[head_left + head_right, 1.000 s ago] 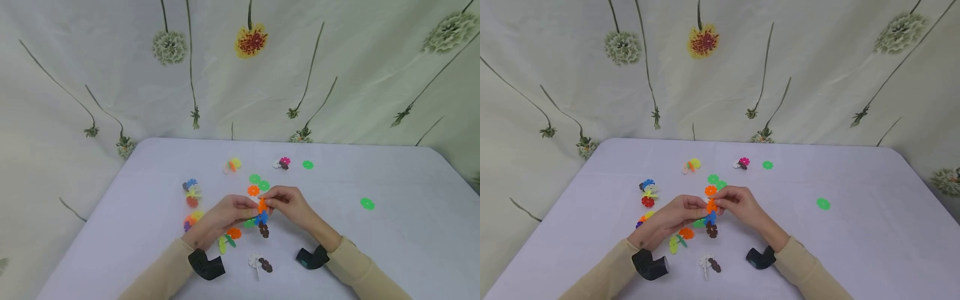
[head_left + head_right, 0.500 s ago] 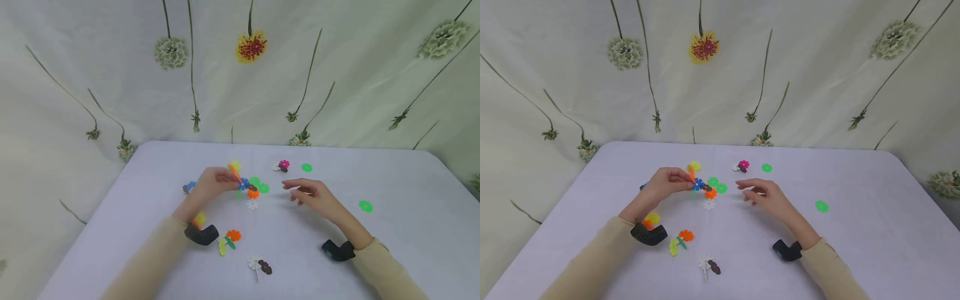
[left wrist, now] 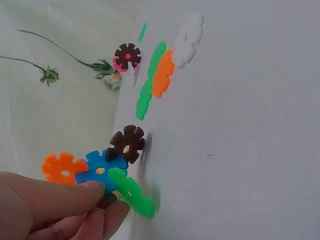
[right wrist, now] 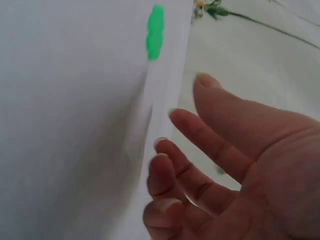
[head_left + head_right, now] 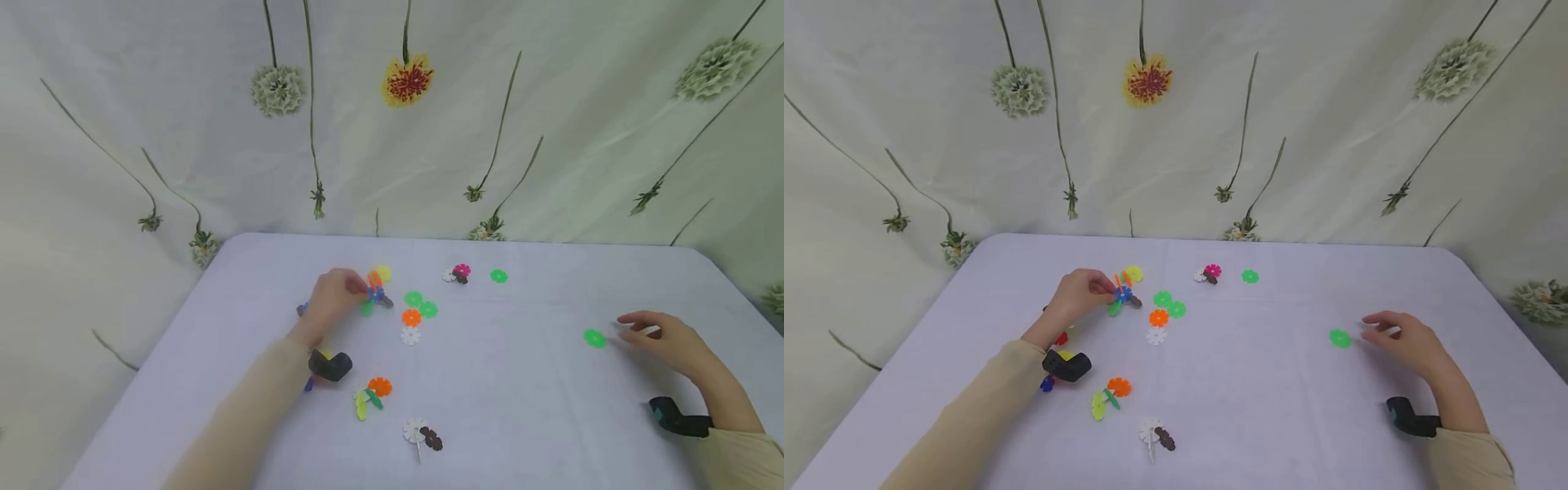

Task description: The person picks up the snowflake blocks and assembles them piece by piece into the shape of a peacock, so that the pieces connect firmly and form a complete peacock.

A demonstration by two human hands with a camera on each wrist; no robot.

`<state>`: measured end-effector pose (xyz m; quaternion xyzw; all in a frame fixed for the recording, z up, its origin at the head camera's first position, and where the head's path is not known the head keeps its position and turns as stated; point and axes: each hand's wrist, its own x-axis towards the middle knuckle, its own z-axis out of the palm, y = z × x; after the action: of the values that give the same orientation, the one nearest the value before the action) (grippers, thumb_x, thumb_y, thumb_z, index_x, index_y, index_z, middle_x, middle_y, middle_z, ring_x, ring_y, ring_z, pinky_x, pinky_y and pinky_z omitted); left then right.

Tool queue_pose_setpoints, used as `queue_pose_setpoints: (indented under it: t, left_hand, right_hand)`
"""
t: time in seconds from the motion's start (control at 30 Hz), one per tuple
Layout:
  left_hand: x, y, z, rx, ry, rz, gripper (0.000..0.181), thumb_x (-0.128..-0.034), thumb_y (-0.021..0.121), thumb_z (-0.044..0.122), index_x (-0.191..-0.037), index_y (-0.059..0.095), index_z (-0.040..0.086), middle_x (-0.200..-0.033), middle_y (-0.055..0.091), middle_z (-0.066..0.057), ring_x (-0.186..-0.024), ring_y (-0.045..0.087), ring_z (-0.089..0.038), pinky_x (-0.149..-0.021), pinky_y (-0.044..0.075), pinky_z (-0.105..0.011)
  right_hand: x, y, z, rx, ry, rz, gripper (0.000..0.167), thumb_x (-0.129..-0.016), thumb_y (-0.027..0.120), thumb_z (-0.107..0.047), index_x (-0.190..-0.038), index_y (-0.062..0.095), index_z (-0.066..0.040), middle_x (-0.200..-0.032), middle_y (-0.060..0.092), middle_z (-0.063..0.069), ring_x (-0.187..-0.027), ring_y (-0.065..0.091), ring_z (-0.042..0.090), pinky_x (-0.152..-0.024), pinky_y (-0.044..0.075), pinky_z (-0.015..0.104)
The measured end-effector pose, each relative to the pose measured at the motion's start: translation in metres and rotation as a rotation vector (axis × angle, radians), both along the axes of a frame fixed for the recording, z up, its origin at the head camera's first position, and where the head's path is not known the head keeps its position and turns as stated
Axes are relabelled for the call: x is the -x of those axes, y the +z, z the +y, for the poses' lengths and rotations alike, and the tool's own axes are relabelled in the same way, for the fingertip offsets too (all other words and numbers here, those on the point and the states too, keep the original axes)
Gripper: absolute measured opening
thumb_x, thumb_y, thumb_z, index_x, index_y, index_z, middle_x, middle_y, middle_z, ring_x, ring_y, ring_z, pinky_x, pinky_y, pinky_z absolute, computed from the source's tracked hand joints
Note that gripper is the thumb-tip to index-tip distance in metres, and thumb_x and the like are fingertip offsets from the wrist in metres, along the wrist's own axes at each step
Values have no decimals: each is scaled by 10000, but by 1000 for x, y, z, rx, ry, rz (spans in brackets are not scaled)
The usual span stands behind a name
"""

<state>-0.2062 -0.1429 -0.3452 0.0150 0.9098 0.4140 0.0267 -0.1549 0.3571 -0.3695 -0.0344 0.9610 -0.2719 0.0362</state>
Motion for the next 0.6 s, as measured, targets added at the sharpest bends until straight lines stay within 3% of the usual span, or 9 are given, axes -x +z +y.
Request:
queue_pose_setpoints:
  t: [0.2, 0.33, 0.47, 0.6]
  left_hand:
    - [1, -2, -1, -48, 5, -36, 122, -835, 684, 58, -954, 659, 73, -941, 618, -56, -910, 532, -240, -855, 431, -377]
    - [3, -4, 2, -37, -9, -42, 111, -833, 687, 59, -940, 660, 76, -927, 616, -53, -892, 534, -237, -832, 443, -371]
    - [0, -2, 3, -5, -68, 10, 108, -833, 694, 74, -935, 663, 66, -901, 622, -43, -858, 552, -227, -803, 462, -359]
    - [-10, 4, -2, -28, -84, 28, 123, -845, 695, 110, -954, 663, 63, -900, 639, -34, -858, 573, -212, -797, 475, -358]
  right_hand:
    - [-5, -4, 7, -25, 54, -105, 418, -830, 715, -258, -1080, 581, 49, -951, 538, 144, -788, 544, 260, -595, 452, 340]
    - [-9, -3, -9, -32, 119, -88, 326, -793, 752, -225, -992, 596, -19, -900, 520, 68, -745, 507, 209, -615, 423, 342]
    - [-12, -2, -24, -46, 153, -67, 188, -790, 741, -116, -869, 576, -68, -836, 512, 33, -693, 483, 191, -576, 416, 329]
    - [-9, -1, -34, -16, 167, -36, 210, -789, 736, -85, -923, 578, -52, -841, 516, 34, -693, 509, 187, -555, 433, 302]
